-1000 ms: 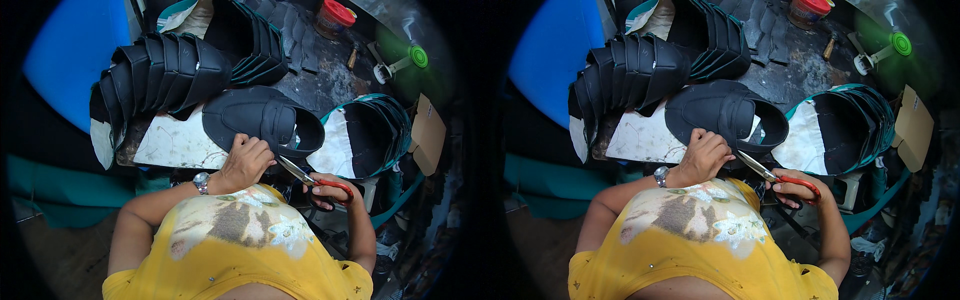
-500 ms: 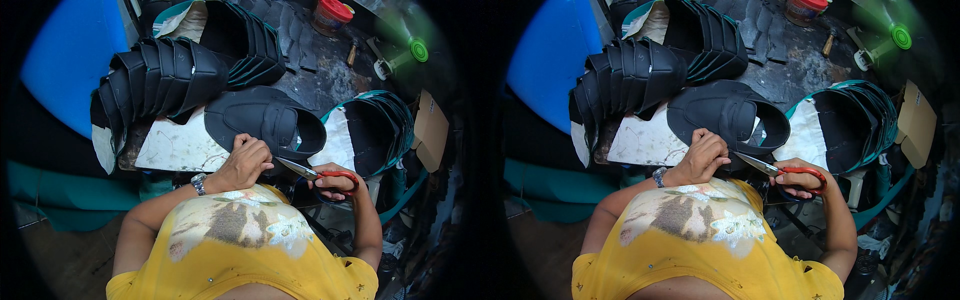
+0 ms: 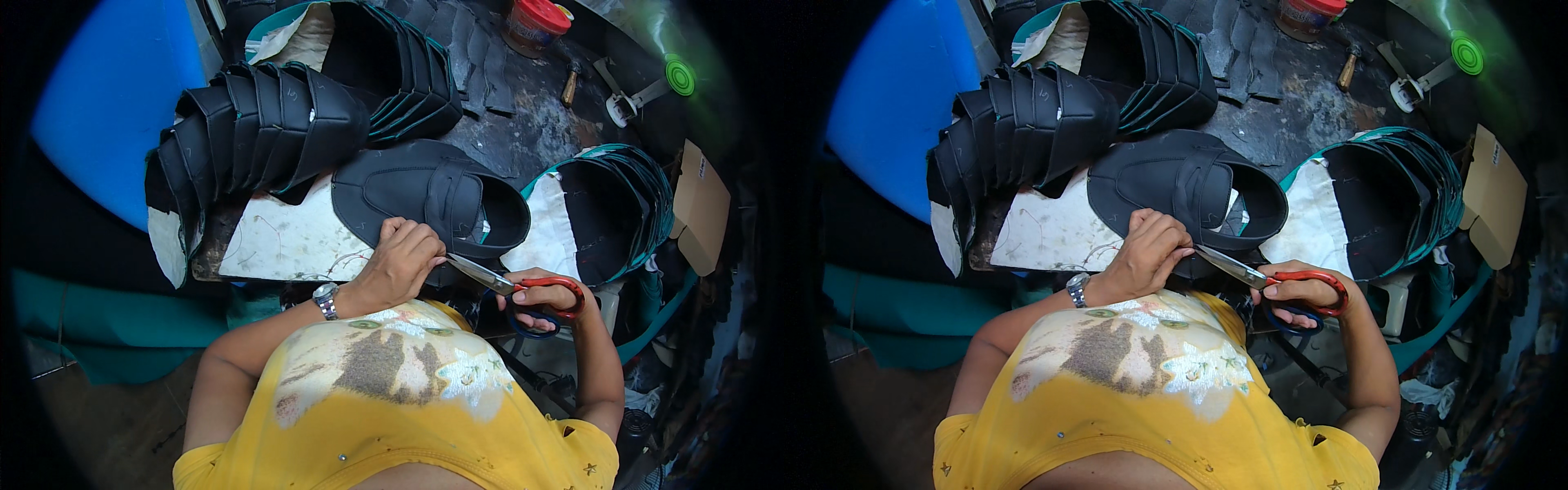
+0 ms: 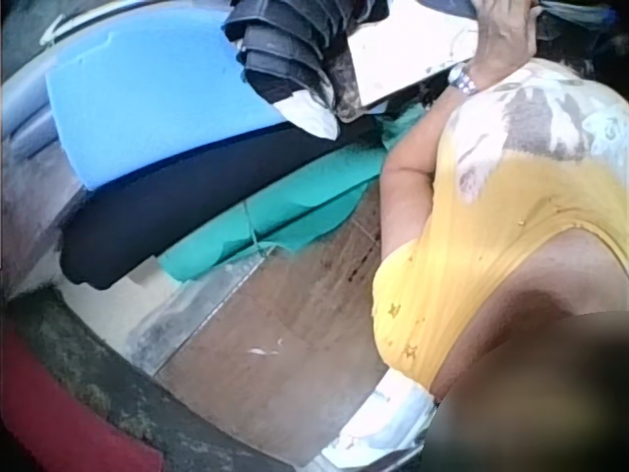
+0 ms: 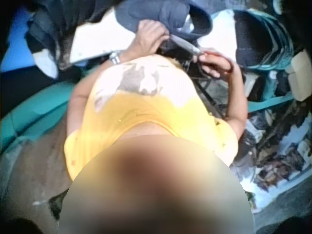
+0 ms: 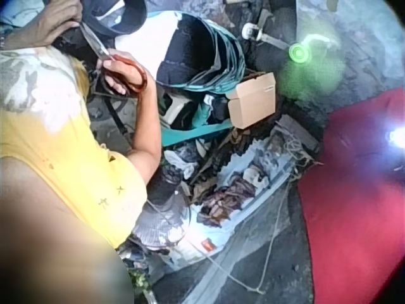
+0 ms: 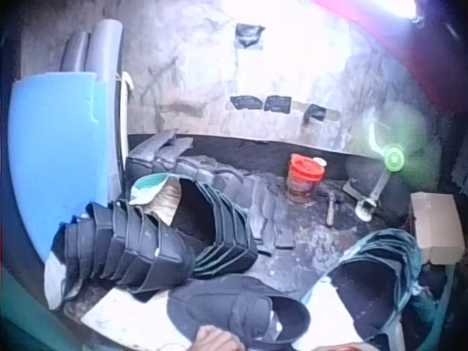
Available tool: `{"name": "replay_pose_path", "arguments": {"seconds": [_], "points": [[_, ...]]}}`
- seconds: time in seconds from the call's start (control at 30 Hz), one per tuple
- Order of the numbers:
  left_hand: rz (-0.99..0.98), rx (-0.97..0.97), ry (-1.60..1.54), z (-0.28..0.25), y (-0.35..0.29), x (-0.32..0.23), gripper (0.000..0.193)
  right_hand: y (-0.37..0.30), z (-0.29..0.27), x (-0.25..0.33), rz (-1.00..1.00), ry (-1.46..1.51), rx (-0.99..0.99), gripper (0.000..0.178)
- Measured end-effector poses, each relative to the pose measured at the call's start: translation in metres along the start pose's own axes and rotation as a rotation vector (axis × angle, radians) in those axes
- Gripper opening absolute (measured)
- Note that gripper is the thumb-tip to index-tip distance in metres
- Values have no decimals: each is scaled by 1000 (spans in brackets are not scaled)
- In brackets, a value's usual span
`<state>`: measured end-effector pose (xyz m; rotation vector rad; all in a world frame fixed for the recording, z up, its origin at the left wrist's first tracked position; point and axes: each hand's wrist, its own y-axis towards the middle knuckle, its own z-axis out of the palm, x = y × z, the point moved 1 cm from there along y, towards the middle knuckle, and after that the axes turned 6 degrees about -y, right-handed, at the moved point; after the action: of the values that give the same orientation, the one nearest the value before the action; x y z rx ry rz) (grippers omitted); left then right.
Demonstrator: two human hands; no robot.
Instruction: The person repeatedly picks up black shoe parts from a stack and uses red-handled scissors to trim excess material along the edges. Trimmed pieces are set aside on the table while the person continues the same trimming action on successive parts.
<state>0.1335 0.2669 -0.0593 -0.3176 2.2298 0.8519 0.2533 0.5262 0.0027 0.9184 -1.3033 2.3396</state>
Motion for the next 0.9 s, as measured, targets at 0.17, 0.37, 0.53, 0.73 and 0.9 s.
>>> {"name": "replay_pose_path", "arguments": {"seconds": [0.17,0.37,0.53,0.73,0.9], "points": [[-21,19,-19,2,0,1,5,0,0,0,32,-3,-23,35],[-41,27,-18,-2,3,-4,11,4,5,5,38,-27,-41,32],[-92,-67,-132,-30,24,1,8,-22,15,38,4,-271,-146,35],[57,61,25,-48,104,50,31,-29,9,84,-206,-1380,-946,31],[91,483,291,-49,136,68,33,-8,1,105,91,-1633,-958,38]]}}
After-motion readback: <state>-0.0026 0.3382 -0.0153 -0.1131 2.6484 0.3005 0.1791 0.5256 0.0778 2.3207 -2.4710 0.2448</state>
